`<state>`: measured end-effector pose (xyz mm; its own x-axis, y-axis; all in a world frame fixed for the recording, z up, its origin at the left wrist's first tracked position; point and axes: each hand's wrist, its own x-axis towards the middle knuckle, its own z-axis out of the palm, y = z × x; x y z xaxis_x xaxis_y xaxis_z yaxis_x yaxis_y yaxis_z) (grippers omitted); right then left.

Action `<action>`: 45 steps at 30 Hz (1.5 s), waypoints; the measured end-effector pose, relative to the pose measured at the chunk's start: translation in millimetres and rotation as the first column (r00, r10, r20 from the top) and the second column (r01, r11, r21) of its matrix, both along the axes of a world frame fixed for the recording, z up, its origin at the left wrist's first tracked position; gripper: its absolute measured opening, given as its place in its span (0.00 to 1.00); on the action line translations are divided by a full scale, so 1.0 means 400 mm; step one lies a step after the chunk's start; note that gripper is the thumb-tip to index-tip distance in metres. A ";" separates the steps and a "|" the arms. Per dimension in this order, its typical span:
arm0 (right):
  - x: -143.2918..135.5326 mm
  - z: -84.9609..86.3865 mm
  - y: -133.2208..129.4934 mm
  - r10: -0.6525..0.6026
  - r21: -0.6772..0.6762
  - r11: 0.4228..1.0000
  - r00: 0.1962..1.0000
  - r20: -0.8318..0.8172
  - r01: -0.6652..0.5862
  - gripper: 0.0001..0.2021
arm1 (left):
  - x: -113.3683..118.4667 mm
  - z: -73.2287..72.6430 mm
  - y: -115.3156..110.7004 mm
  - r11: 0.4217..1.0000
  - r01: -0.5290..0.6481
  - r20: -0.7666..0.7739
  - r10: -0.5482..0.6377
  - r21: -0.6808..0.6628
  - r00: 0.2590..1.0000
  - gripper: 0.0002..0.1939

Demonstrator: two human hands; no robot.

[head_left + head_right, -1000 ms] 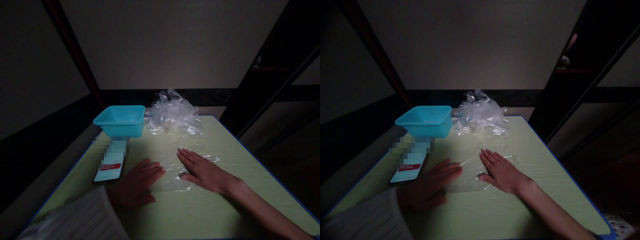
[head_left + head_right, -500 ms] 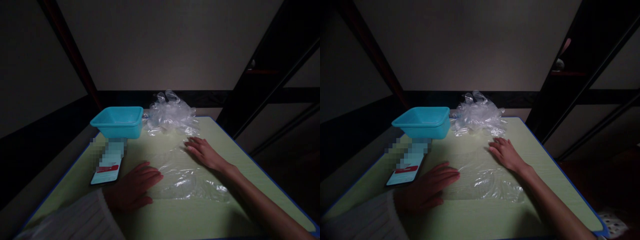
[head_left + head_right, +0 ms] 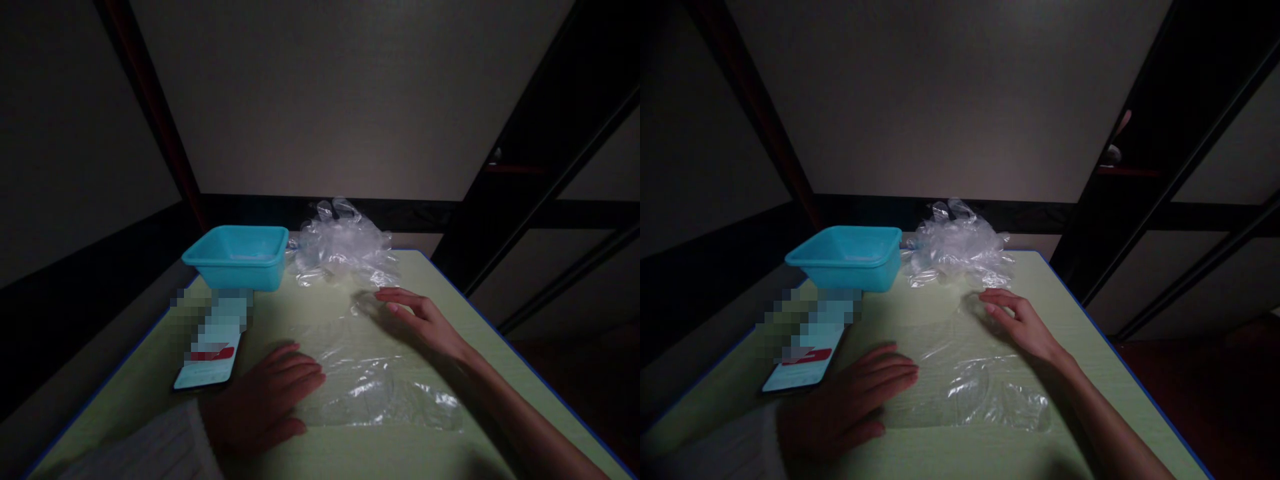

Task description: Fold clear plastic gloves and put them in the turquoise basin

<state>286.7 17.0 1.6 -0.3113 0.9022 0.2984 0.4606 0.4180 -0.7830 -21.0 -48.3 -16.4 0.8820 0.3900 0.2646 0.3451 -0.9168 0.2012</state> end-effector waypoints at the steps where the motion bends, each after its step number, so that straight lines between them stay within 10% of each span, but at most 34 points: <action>1: 0.001 0.008 -0.003 0.017 -0.024 1.000 0.999 -0.032 -0.018 0.22 | 0.000 0.001 -0.001 1.000 0.000 0.001 0.000 0.004 1.000 0.25; 8: -0.002 0.014 -0.012 0.127 -0.167 0.976 0.989 -0.079 -0.138 0.29 | 0.000 0.000 0.001 1.000 -0.007 0.001 0.007 0.015 1.000 0.25; 14: -0.021 0.011 -0.024 0.045 -0.041 0.998 0.996 0.079 -0.042 0.23 | -0.002 -0.002 0.002 1.000 0.001 0.037 -0.002 0.022 0.999 0.25; 28: -0.050 -0.019 -0.030 0.292 0.126 0.928 0.894 0.339 -0.351 0.14 | 0.001 0.003 0.001 0.998 0.008 0.051 -0.011 0.058 0.999 0.24; 45: -0.011 -0.001 -0.024 0.064 0.156 0.971 0.823 0.565 -0.183 0.22 | -0.004 0.002 -0.003 0.997 -0.031 0.065 0.026 0.075 0.998 0.21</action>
